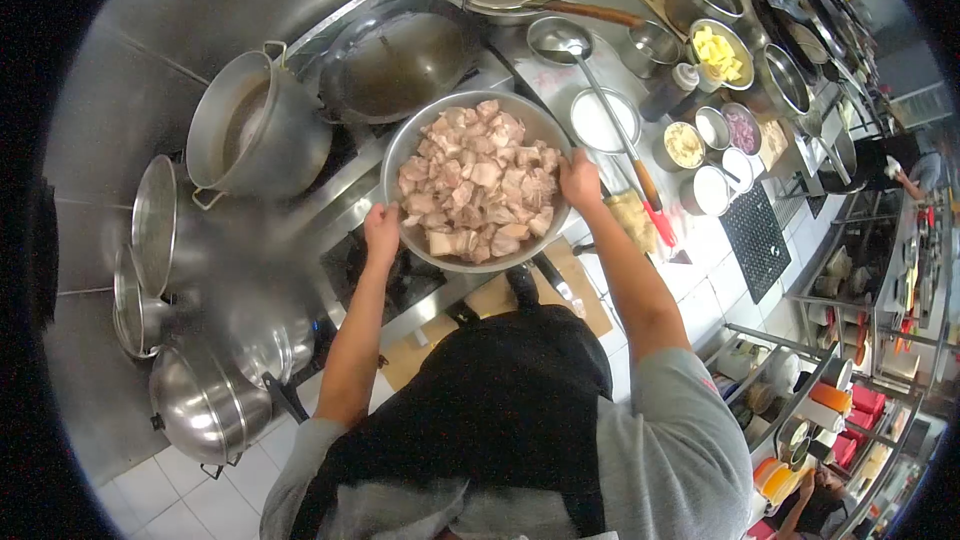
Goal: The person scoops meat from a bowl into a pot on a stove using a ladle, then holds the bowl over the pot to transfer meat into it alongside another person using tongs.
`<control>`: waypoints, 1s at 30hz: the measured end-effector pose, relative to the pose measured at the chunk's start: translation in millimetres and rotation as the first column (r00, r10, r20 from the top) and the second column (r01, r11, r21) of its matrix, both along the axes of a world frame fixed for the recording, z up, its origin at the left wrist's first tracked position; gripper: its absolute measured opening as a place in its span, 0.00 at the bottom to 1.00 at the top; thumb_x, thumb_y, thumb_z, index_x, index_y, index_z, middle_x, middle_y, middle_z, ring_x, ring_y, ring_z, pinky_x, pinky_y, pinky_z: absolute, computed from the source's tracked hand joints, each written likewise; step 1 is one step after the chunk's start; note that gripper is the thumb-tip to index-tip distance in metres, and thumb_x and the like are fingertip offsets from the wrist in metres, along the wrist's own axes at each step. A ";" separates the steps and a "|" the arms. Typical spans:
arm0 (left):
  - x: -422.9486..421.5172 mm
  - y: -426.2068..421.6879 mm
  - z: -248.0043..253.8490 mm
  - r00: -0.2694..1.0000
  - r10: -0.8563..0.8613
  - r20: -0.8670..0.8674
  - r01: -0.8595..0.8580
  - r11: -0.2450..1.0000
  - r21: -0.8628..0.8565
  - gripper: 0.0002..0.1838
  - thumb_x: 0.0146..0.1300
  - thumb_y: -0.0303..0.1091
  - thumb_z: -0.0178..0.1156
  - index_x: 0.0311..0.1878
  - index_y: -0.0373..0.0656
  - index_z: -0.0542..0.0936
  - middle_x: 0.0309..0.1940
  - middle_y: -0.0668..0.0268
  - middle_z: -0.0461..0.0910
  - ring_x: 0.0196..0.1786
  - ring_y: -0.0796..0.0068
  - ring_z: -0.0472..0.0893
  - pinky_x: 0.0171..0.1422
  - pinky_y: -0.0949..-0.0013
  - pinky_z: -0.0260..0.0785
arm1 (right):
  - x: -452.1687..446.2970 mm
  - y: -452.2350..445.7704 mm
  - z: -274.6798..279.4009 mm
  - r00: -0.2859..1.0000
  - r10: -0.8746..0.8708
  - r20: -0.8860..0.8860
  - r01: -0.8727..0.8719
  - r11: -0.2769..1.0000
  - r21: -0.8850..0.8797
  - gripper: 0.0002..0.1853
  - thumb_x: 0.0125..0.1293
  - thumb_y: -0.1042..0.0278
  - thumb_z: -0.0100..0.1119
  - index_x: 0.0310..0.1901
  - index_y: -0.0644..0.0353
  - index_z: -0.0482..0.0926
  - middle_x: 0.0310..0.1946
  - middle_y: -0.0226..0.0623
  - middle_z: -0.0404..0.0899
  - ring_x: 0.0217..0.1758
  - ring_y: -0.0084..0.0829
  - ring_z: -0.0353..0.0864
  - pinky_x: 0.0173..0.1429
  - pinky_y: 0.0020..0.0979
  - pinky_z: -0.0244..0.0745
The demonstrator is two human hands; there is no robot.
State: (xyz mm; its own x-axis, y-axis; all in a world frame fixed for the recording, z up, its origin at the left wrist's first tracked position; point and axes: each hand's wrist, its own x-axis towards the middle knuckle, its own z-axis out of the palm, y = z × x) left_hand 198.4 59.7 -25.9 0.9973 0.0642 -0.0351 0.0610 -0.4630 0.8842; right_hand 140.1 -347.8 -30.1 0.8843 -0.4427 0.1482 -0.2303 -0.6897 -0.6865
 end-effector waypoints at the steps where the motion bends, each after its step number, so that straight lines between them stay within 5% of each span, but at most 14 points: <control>1: 1.6 -0.3 -3.5 1.000 0.013 0.003 -0.013 1.000 -0.006 0.18 0.72 0.36 0.61 0.29 0.34 0.70 0.20 0.62 0.69 0.26 0.73 0.66 0.33 0.62 0.63 | 0.2 -5.1 3.0 0.998 0.035 -0.049 -0.036 0.999 -0.014 0.17 0.70 0.64 0.59 0.51 0.69 0.75 0.36 0.69 0.81 0.44 0.68 0.80 0.48 0.57 0.74; 3: 0.9 -3.6 -3.2 0.999 0.040 -0.009 -0.040 0.997 -0.062 0.18 0.71 0.36 0.61 0.29 0.34 0.70 0.19 0.61 0.68 0.26 0.74 0.65 0.33 0.61 0.62 | -1.7 -21.7 2.0 0.993 0.102 -0.058 -0.106 0.992 -0.067 0.15 0.68 0.66 0.60 0.50 0.67 0.75 0.40 0.65 0.81 0.48 0.65 0.81 0.53 0.56 0.74; 7: -3.2 -3.9 -2.2 0.999 0.052 0.005 -0.052 0.998 -0.032 0.16 0.72 0.36 0.60 0.31 0.34 0.71 0.20 0.65 0.70 0.27 0.76 0.66 0.32 0.63 0.62 | -18.5 -54.2 77.3 0.982 0.020 0.186 0.070 0.884 -0.463 0.18 0.62 0.71 0.60 0.54 0.61 0.76 0.51 0.50 0.75 0.54 0.54 0.75 0.56 0.50 0.74; 10: -5.3 -2.8 2.7 0.997 0.038 -0.074 -0.047 0.992 -0.120 0.18 0.74 0.40 0.60 0.33 0.34 0.72 0.22 0.69 0.69 0.28 0.78 0.65 0.34 0.66 0.63 | -24.2 -93.0 63.0 0.989 -0.107 -0.102 0.033 0.830 -0.557 0.25 0.61 0.69 0.61 0.61 0.55 0.72 0.52 0.50 0.75 0.55 0.55 0.77 0.55 0.52 0.75; 14: -21.4 -0.2 3.5 0.997 0.065 -0.036 -0.071 0.983 -0.167 0.19 0.75 0.45 0.58 0.37 0.36 0.76 0.27 0.70 0.71 0.27 0.77 0.69 0.33 0.68 0.66 | -20.5 -104.5 41.5 0.934 -0.121 -0.337 -0.035 0.905 -0.423 0.31 0.66 0.65 0.56 0.72 0.51 0.65 0.54 0.56 0.75 0.54 0.59 0.80 0.55 0.54 0.78; 17: -52.0 7.9 7.0 0.930 -0.001 -0.367 -0.146 0.916 -0.374 0.23 0.76 0.53 0.54 0.49 0.39 0.78 0.38 0.63 0.82 0.32 0.74 0.81 0.29 0.71 0.75 | -20.1 -116.2 27.9 0.962 -0.035 -0.271 -0.088 0.900 -0.428 0.33 0.69 0.64 0.51 0.76 0.49 0.59 0.54 0.60 0.74 0.49 0.60 0.82 0.53 0.54 0.79; 19: -75.3 2.0 9.5 0.900 -0.035 -0.435 -0.189 0.867 -0.461 0.21 0.78 0.52 0.51 0.48 0.39 0.74 0.31 0.62 0.80 0.28 0.68 0.85 0.24 0.68 0.79 | -37.9 -108.9 55.9 0.980 0.077 -0.185 -0.143 0.915 -0.376 0.33 0.70 0.67 0.51 0.76 0.52 0.60 0.47 0.62 0.77 0.46 0.61 0.82 0.52 0.54 0.78; 22: -103.4 -11.5 9.0 0.865 -0.111 -0.489 -0.221 0.791 -0.571 0.20 0.79 0.49 0.49 0.53 0.38 0.72 0.35 0.58 0.83 0.28 0.65 0.86 0.25 0.67 0.79 | -83.4 -87.6 109.4 0.977 0.195 -0.088 -0.211 0.941 -0.265 0.34 0.70 0.72 0.51 0.78 0.53 0.59 0.41 0.60 0.79 0.42 0.61 0.81 0.50 0.54 0.76; 30: -107.5 -34.7 27.6 0.838 -0.300 -0.456 -0.124 0.709 -0.694 0.20 0.81 0.46 0.46 0.56 0.36 0.69 0.41 0.52 0.84 0.32 0.61 0.89 0.26 0.68 0.79 | -133.2 -36.7 188.5 0.906 0.286 -0.311 -0.402 0.811 -0.425 0.37 0.71 0.69 0.56 0.80 0.48 0.56 0.38 0.50 0.79 0.38 0.53 0.81 0.43 0.50 0.78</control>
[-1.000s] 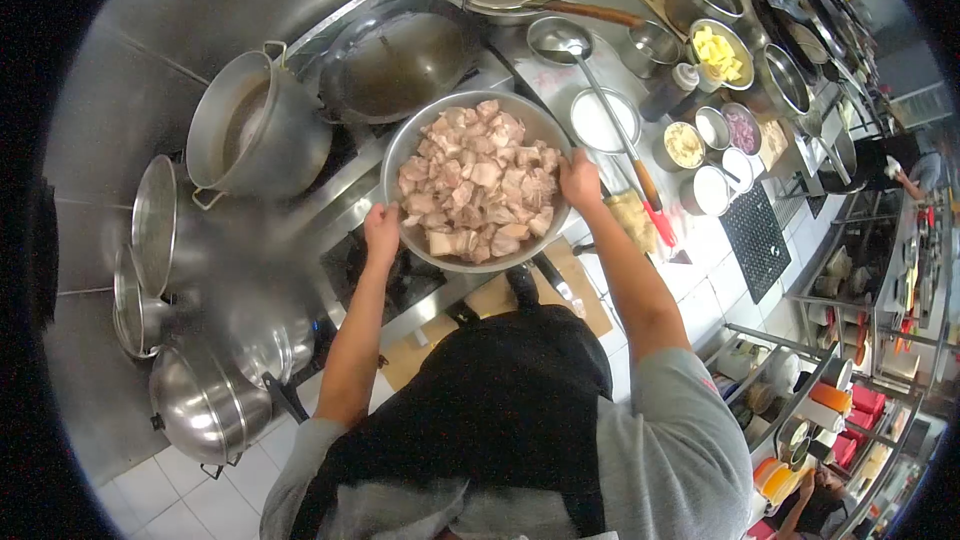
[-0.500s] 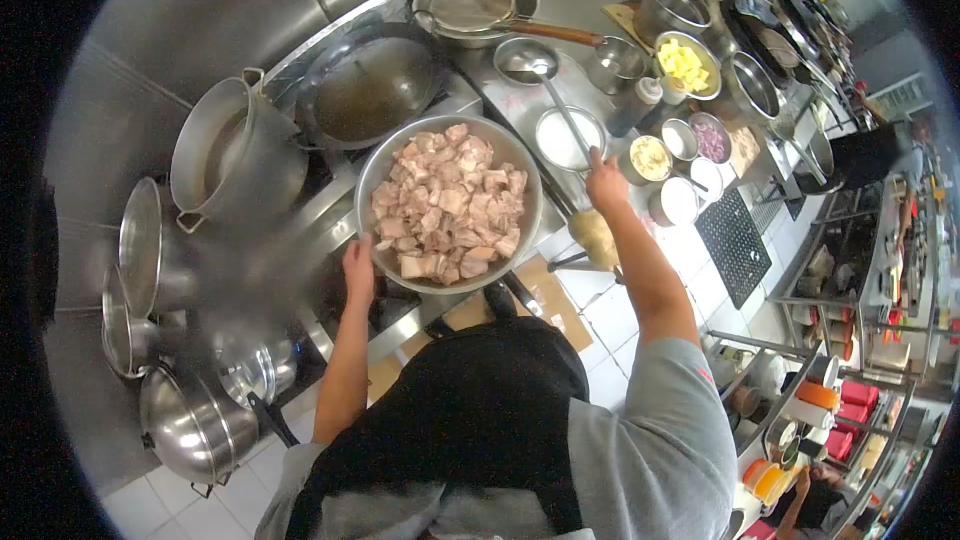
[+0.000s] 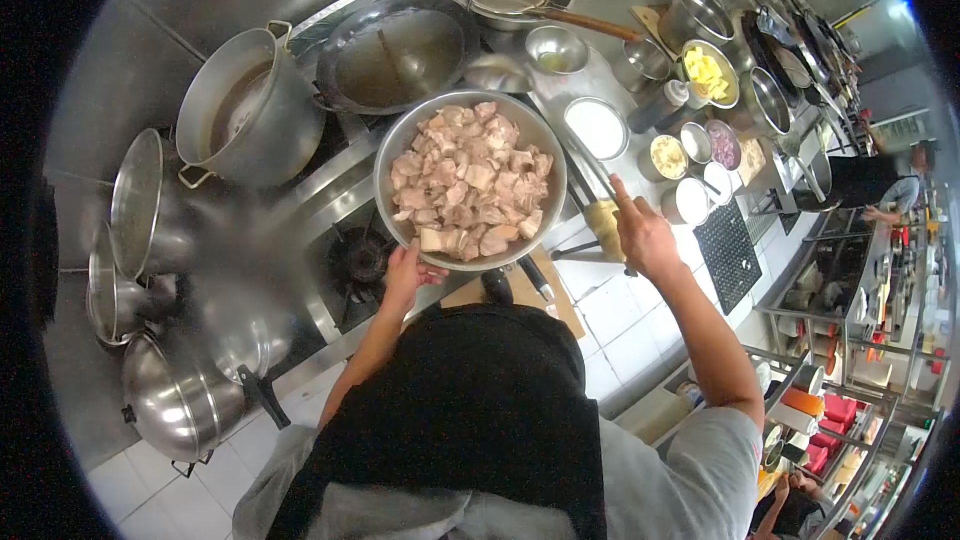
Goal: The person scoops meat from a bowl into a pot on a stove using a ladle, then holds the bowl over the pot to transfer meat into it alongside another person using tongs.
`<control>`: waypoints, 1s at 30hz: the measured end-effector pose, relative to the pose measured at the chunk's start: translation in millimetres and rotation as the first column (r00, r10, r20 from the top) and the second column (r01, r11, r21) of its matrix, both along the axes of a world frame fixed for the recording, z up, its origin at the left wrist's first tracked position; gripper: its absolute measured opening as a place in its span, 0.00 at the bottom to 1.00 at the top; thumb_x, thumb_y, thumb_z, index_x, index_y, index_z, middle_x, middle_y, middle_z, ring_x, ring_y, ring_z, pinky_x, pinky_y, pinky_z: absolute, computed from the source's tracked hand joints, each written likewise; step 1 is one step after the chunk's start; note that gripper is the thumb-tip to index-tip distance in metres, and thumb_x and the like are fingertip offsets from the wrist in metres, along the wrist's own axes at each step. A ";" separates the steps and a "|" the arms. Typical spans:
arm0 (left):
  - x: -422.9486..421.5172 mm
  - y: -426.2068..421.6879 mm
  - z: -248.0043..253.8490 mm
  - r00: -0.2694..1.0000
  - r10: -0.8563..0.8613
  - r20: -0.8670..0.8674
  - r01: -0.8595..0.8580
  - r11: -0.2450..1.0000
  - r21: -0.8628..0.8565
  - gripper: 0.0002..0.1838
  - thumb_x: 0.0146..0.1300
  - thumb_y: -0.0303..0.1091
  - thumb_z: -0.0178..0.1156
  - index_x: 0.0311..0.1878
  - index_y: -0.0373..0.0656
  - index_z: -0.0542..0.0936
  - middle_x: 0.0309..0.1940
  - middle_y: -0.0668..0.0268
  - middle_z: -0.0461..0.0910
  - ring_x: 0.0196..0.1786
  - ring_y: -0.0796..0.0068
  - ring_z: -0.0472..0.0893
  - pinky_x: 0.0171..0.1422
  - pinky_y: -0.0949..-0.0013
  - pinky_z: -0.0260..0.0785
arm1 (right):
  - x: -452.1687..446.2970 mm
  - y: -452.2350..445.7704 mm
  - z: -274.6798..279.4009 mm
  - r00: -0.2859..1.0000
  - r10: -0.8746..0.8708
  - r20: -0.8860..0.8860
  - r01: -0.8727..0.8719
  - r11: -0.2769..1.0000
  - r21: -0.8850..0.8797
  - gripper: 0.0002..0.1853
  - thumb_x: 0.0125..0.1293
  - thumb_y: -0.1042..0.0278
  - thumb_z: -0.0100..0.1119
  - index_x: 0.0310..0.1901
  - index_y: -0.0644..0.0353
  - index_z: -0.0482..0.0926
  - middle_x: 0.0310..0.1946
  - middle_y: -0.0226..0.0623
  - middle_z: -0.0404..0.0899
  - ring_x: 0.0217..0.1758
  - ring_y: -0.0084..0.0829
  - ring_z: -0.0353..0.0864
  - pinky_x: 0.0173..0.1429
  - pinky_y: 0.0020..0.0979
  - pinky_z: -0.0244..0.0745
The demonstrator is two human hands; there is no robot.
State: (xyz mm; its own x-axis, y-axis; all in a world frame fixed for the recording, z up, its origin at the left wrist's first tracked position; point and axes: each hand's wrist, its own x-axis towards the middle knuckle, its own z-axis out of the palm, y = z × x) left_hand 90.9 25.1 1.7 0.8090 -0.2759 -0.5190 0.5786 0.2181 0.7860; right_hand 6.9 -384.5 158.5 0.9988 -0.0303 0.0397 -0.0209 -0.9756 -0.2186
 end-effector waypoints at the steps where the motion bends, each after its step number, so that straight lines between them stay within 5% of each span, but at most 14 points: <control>1: 0.9 -1.0 1.9 1.000 -0.002 -0.007 0.002 1.000 -0.005 0.20 0.82 0.46 0.46 0.56 0.36 0.69 0.41 0.51 0.84 0.32 0.61 0.89 0.26 0.69 0.79 | 3.6 3.6 -4.5 0.999 -0.005 -0.045 0.004 0.999 -0.035 0.37 0.71 0.69 0.57 0.80 0.49 0.56 0.39 0.52 0.79 0.37 0.53 0.81 0.44 0.50 0.78; 6: 2.2 -6.5 -8.1 0.999 -0.001 0.047 0.003 0.999 -0.043 0.18 0.82 0.43 0.43 0.53 0.35 0.68 0.37 0.51 0.84 0.28 0.62 0.87 0.25 0.68 0.80 | 18.9 30.3 -39.0 0.959 -0.033 -0.280 -0.054 0.954 -0.296 0.39 0.72 0.70 0.51 0.82 0.48 0.47 0.46 0.54 0.80 0.36 0.51 0.84 0.45 0.49 0.80; 8: 6.8 -2.8 -11.8 0.995 -0.067 0.077 0.066 0.998 0.011 0.17 0.83 0.42 0.42 0.52 0.35 0.67 0.35 0.52 0.83 0.26 0.62 0.86 0.25 0.67 0.80 | 12.3 49.8 -63.6 0.975 -0.018 -0.223 -0.031 0.976 -0.214 0.40 0.72 0.70 0.50 0.82 0.47 0.44 0.46 0.54 0.81 0.34 0.49 0.86 0.43 0.49 0.81; 13: 2.3 -11.2 -3.4 0.994 0.070 0.080 -0.067 0.997 -0.032 0.15 0.81 0.38 0.42 0.52 0.32 0.67 0.34 0.49 0.82 0.26 0.59 0.86 0.25 0.63 0.82 | 15.9 63.2 -17.7 0.895 -0.071 -0.440 -0.030 0.975 -0.218 0.41 0.71 0.69 0.51 0.82 0.51 0.44 0.40 0.57 0.82 0.35 0.51 0.85 0.41 0.50 0.81; 14: 3.2 -11.2 -1.1 0.990 0.098 0.103 -0.096 0.995 -0.029 0.15 0.81 0.37 0.42 0.53 0.31 0.67 0.36 0.49 0.82 0.27 0.58 0.86 0.25 0.62 0.83 | 11.8 44.4 -23.1 0.944 0.042 -0.326 -0.071 0.994 -0.079 0.39 0.72 0.65 0.52 0.81 0.51 0.49 0.39 0.60 0.82 0.38 0.54 0.85 0.44 0.50 0.81; 17: 10.7 -12.8 16.1 0.975 0.157 0.157 -0.157 0.988 -0.018 0.16 0.79 0.35 0.44 0.57 0.29 0.67 0.44 0.46 0.81 0.32 0.53 0.87 0.28 0.57 0.87 | 46.5 51.0 45.6 0.796 -0.042 -0.604 0.053 0.999 0.000 0.35 0.72 0.63 0.53 0.77 0.59 0.56 0.47 0.67 0.81 0.49 0.62 0.83 0.53 0.52 0.78; 20: 14.4 -13.0 16.4 0.968 0.166 0.189 -0.167 0.986 -0.012 0.16 0.79 0.35 0.44 0.57 0.29 0.68 0.47 0.44 0.80 0.34 0.52 0.87 0.28 0.57 0.87 | 52.7 24.3 20.6 0.873 0.186 -0.451 -0.097 0.972 0.214 0.34 0.72 0.61 0.54 0.77 0.59 0.57 0.46 0.68 0.81 0.46 0.62 0.84 0.50 0.52 0.79; 21: 16.4 -11.0 8.7 0.975 0.159 0.158 -0.161 0.987 0.001 0.18 0.79 0.35 0.45 0.59 0.29 0.68 0.49 0.45 0.79 0.34 0.52 0.87 0.27 0.57 0.87 | 52.1 27.7 26.5 0.864 0.135 -0.486 0.030 0.948 0.318 0.33 0.73 0.62 0.54 0.78 0.54 0.59 0.35 0.56 0.84 0.31 0.48 0.85 0.36 0.45 0.80; 25: 12.8 -7.3 1.2 0.959 0.164 0.233 -0.191 0.977 0.097 0.19 0.79 0.35 0.45 0.62 0.30 0.68 0.48 0.48 0.80 0.35 0.53 0.87 0.27 0.57 0.87 | 50.1 1.2 51.1 0.674 0.135 -0.727 0.493 0.651 0.578 0.32 0.75 0.64 0.53 0.79 0.49 0.60 0.25 0.30 0.72 0.21 0.18 0.71 0.23 0.27 0.70; 27: 19.5 -3.9 -5.2 0.954 0.108 0.280 -0.172 0.962 0.214 0.19 0.79 0.35 0.45 0.63 0.30 0.68 0.49 0.48 0.80 0.36 0.54 0.87 0.27 0.58 0.87 | 53.9 5.6 57.8 0.696 0.122 -0.708 0.377 0.777 0.504 0.32 0.75 0.64 0.54 0.79 0.49 0.59 0.26 0.32 0.74 0.21 0.21 0.72 0.24 0.29 0.72; 29: 23.0 -6.9 3.0 0.962 0.125 0.241 -0.155 0.982 0.111 0.18 0.79 0.35 0.45 0.63 0.31 0.69 0.49 0.48 0.80 0.36 0.55 0.87 0.27 0.57 0.87 | 48.7 20.6 35.9 0.774 0.040 -0.632 0.261 0.890 0.375 0.33 0.74 0.63 0.54 0.78 0.52 0.59 0.26 0.36 0.75 0.21 0.26 0.74 0.26 0.31 0.74; 30: 25.1 -7.3 6.9 0.966 0.130 0.225 -0.147 0.987 0.060 0.18 0.79 0.35 0.45 0.62 0.31 0.69 0.49 0.48 0.80 0.37 0.55 0.88 0.27 0.57 0.87 | 41.1 21.6 12.8 0.870 0.150 -0.469 0.077 0.900 0.430 0.33 0.74 0.63 0.55 0.77 0.56 0.59 0.26 0.38 0.76 0.22 0.29 0.75 0.27 0.33 0.75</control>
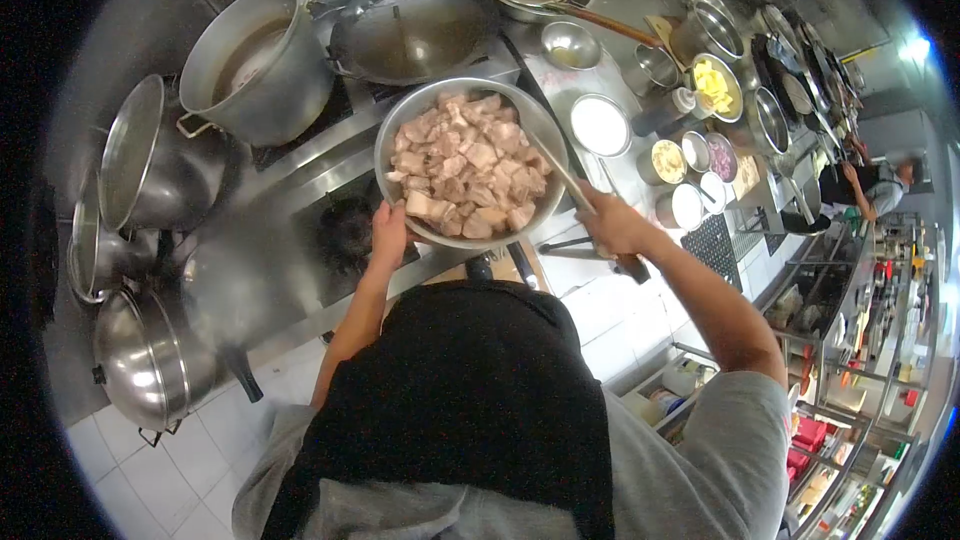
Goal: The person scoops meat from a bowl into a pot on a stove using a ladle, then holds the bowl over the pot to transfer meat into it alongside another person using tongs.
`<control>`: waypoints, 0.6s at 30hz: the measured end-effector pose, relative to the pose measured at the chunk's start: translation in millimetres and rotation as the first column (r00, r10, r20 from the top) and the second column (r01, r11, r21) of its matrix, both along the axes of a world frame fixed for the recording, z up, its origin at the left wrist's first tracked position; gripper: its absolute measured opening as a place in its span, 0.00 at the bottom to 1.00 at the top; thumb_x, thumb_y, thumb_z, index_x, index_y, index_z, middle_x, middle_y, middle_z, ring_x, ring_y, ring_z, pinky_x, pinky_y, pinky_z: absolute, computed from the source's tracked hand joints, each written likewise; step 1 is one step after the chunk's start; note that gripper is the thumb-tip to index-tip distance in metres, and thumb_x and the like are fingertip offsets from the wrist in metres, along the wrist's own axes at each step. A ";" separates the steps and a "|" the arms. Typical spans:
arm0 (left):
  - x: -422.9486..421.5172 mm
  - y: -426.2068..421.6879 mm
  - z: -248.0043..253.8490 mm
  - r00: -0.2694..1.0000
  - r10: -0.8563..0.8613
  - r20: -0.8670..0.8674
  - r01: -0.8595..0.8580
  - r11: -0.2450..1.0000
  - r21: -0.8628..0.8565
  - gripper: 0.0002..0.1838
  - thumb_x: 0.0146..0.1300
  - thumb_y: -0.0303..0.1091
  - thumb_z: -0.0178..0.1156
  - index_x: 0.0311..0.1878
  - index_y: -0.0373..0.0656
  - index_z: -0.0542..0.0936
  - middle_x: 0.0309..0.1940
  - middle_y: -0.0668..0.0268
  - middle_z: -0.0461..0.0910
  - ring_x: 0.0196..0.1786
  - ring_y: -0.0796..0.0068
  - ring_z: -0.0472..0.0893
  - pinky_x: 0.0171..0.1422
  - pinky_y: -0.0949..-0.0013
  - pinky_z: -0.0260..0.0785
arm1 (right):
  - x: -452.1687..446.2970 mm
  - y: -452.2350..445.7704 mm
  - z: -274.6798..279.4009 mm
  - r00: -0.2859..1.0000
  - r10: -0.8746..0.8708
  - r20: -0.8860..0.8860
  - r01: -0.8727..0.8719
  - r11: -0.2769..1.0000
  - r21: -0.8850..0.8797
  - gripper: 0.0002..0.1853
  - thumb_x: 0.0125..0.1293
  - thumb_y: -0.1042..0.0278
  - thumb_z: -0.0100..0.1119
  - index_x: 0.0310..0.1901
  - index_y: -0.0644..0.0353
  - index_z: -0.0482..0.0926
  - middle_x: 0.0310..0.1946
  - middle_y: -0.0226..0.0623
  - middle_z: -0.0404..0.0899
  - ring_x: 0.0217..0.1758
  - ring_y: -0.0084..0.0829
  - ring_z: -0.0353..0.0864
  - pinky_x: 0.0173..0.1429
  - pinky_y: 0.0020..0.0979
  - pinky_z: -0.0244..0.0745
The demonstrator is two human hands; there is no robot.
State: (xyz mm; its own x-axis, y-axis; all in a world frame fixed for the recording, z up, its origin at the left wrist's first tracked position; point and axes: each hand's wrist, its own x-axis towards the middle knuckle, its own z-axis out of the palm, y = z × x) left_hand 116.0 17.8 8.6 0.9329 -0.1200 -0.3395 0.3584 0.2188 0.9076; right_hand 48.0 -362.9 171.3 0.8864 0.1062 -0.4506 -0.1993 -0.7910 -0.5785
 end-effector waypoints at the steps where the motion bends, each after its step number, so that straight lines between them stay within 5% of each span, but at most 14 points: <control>1: 0.1 -1.3 -3.7 1.000 0.002 -0.022 -0.003 0.999 -0.045 0.17 0.78 0.34 0.45 0.61 0.32 0.70 0.50 0.48 0.80 0.38 0.55 0.88 0.27 0.55 0.87 | -5.9 7.1 -1.7 0.989 -0.110 -0.098 0.118 0.989 0.084 0.33 0.74 0.63 0.55 0.77 0.57 0.60 0.26 0.36 0.76 0.21 0.28 0.74 0.27 0.32 0.74; 5: -4.5 -3.4 -9.5 0.996 0.080 0.024 -0.081 0.996 0.037 0.16 0.79 0.34 0.46 0.59 0.31 0.70 0.46 0.51 0.81 0.37 0.56 0.87 0.27 0.57 0.87 | -5.6 -8.1 23.5 0.818 -0.260 -0.512 0.500 0.761 0.413 0.34 0.73 0.65 0.56 0.78 0.54 0.59 0.24 0.29 0.71 0.20 0.21 0.69 0.22 0.29 0.69; 8: 0.4 9.7 -59.3 0.996 -0.033 0.084 0.007 0.957 0.292 0.15 0.78 0.34 0.46 0.58 0.31 0.70 0.44 0.52 0.81 0.36 0.59 0.87 0.26 0.59 0.85 | -10.1 -22.9 47.1 0.741 -0.341 -0.579 0.616 0.688 0.384 0.35 0.75 0.66 0.54 0.80 0.45 0.56 0.24 0.24 0.62 0.19 0.16 0.60 0.20 0.24 0.61; 11: -9.6 -0.8 -9.3 1.000 0.022 0.015 -0.024 0.981 0.191 0.15 0.78 0.34 0.46 0.57 0.31 0.71 0.43 0.52 0.81 0.34 0.61 0.87 0.25 0.60 0.84 | -18.1 -31.2 60.8 0.713 -0.264 -0.649 0.635 0.635 0.440 0.33 0.75 0.65 0.54 0.79 0.44 0.56 0.24 0.24 0.61 0.19 0.17 0.59 0.21 0.24 0.60; 14: -6.0 3.9 -20.8 0.999 -0.044 0.005 0.042 0.971 0.236 0.15 0.78 0.33 0.46 0.58 0.31 0.70 0.44 0.50 0.81 0.32 0.58 0.86 0.26 0.59 0.85 | -25.3 0.2 45.8 0.722 -0.304 -0.621 0.639 0.637 0.432 0.32 0.76 0.65 0.54 0.79 0.44 0.56 0.25 0.24 0.61 0.19 0.18 0.60 0.21 0.24 0.60; 16: -6.3 4.5 -21.9 0.998 -0.006 -0.060 0.010 0.998 0.068 0.16 0.76 0.33 0.46 0.59 0.31 0.70 0.48 0.50 0.80 0.38 0.56 0.87 0.29 0.57 0.87 | -26.2 5.6 20.6 0.701 -0.309 -0.643 0.678 0.567 0.467 0.23 0.77 0.64 0.53 0.71 0.47 0.64 0.25 0.24 0.62 0.18 0.18 0.60 0.20 0.24 0.59; 18: -4.9 3.3 -22.2 0.996 -0.006 -0.084 0.003 0.999 -0.037 0.17 0.75 0.32 0.46 0.60 0.32 0.70 0.50 0.50 0.79 0.41 0.53 0.87 0.31 0.54 0.88 | -27.3 9.8 6.6 0.660 -0.315 -0.682 0.735 0.456 0.501 0.25 0.79 0.64 0.49 0.74 0.47 0.60 0.24 0.20 0.60 0.18 0.14 0.57 0.19 0.19 0.57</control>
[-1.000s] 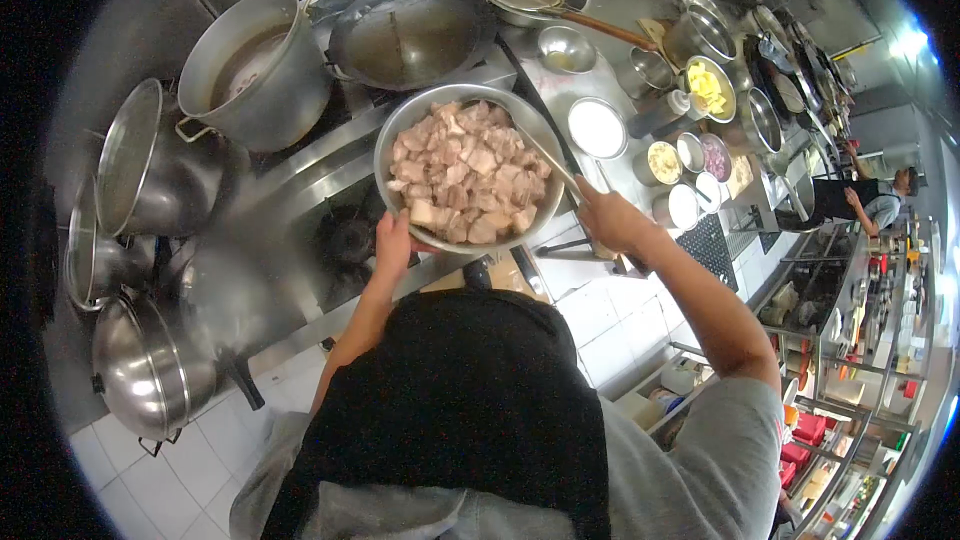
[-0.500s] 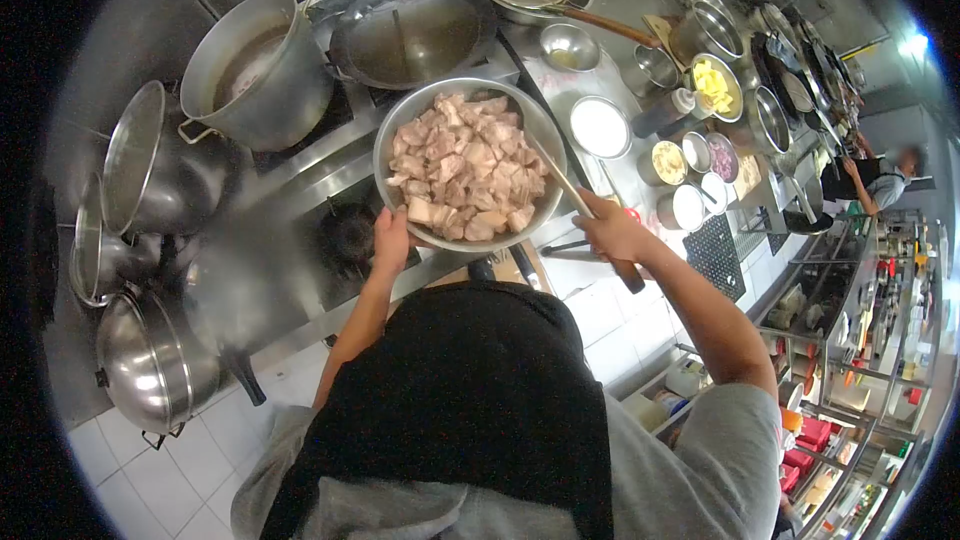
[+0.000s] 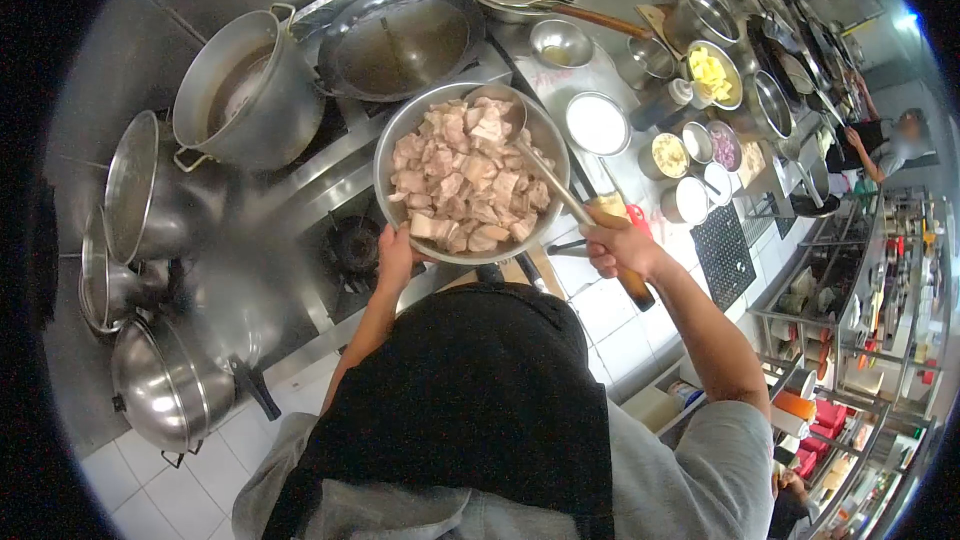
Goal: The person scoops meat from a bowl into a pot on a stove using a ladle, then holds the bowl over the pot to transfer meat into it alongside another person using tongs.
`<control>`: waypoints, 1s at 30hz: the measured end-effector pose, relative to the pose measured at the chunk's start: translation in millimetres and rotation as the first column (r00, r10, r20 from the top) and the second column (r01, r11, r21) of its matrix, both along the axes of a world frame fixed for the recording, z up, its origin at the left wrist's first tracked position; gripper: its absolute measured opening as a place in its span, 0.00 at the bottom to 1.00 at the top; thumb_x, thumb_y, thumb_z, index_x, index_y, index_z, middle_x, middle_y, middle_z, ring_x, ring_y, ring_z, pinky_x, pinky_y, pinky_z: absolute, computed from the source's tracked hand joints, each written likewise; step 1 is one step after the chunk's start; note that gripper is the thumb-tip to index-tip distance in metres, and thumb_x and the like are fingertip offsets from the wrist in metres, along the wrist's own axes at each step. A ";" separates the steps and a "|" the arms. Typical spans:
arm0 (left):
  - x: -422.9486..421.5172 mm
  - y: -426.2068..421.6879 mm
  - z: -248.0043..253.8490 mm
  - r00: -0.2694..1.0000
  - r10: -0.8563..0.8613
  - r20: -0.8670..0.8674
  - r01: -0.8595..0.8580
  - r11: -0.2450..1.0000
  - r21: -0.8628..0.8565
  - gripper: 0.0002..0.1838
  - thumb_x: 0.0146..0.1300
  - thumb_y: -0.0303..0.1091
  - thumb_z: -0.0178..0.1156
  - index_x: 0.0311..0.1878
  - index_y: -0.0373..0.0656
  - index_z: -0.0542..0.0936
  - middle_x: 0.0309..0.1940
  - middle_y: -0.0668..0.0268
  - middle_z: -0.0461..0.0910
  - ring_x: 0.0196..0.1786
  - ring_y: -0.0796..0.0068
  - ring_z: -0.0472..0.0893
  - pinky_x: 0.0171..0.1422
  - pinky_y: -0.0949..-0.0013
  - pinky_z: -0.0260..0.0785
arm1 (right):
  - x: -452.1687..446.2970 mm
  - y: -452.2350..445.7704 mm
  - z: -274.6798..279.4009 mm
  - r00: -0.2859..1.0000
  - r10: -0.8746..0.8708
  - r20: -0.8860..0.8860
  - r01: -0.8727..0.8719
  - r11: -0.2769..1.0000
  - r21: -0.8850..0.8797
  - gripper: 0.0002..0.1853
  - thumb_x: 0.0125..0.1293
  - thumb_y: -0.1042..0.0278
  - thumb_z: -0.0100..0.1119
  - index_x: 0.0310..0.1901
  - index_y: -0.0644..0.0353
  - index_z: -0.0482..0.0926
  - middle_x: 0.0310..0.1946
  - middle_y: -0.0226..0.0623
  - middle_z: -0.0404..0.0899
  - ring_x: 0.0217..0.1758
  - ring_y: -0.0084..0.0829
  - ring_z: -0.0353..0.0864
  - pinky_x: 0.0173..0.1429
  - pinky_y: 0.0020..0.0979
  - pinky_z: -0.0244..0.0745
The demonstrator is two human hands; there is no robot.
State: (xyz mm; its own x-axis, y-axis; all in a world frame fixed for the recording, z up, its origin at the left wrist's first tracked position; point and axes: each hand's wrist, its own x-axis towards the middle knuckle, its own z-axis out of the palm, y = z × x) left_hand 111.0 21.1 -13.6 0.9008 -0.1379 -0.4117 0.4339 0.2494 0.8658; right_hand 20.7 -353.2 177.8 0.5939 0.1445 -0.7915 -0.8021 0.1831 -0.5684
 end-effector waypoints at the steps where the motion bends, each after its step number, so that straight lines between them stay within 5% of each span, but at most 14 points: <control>1: 1.7 -0.5 0.2 1.000 -0.008 0.011 0.009 1.000 -0.018 0.17 0.75 0.32 0.46 0.61 0.32 0.70 0.51 0.50 0.79 0.41 0.52 0.87 0.31 0.53 0.88 | -2.9 -5.6 -3.6 0.999 -0.032 0.005 0.032 0.997 0.067 0.23 0.80 0.63 0.49 0.72 0.47 0.61 0.24 0.20 0.60 0.17 0.13 0.57 0.19 0.18 0.56; 7: 5.5 0.4 -8.8 1.000 0.002 0.017 -0.001 0.998 -0.069 0.19 0.79 0.36 0.44 0.64 0.33 0.67 0.52 0.48 0.79 0.39 0.51 0.87 0.29 0.53 0.88 | -16.8 -22.8 -4.3 0.987 -0.159 0.003 0.147 0.919 0.366 0.05 0.80 0.61 0.50 0.47 0.47 0.66 0.24 0.18 0.60 0.18 0.11 0.57 0.17 0.18 0.54; 10: 3.5 3.8 -10.2 0.999 -0.035 0.020 0.036 0.995 -0.088 0.19 0.79 0.37 0.45 0.64 0.34 0.68 0.51 0.49 0.80 0.40 0.52 0.87 0.31 0.53 0.88 | -22.7 -18.3 13.4 0.976 -0.215 -0.034 0.211 0.898 0.386 0.05 0.80 0.60 0.50 0.47 0.47 0.66 0.24 0.18 0.60 0.18 0.10 0.57 0.17 0.17 0.53; 26: 5.2 10.2 -5.2 0.992 -0.123 -0.032 0.118 0.987 -0.111 0.17 0.80 0.39 0.46 0.60 0.33 0.68 0.49 0.49 0.81 0.38 0.55 0.88 0.31 0.56 0.88 | -35.9 22.7 96.3 0.966 -0.256 0.037 0.227 0.908 0.353 0.15 0.80 0.60 0.50 0.63 0.51 0.68 0.23 0.17 0.60 0.15 0.07 0.55 0.12 0.13 0.53; 30: 6.3 13.8 -12.4 0.987 -0.142 -0.073 0.130 0.981 -0.147 0.18 0.80 0.40 0.46 0.60 0.34 0.68 0.44 0.50 0.82 0.32 0.56 0.87 0.29 0.58 0.86 | -34.9 34.1 122.8 0.959 -0.282 -0.014 0.263 0.872 0.412 0.27 0.80 0.63 0.51 0.76 0.42 0.59 0.22 0.22 0.59 0.14 0.12 0.58 0.11 0.18 0.60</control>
State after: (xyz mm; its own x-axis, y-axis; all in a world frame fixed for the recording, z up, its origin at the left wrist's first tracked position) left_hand 117.4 34.9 -26.0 0.8336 -0.3188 -0.4512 0.5404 0.3010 0.7857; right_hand -14.2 -319.1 300.6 0.6898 0.2745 -0.6699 -0.6623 0.6131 -0.4307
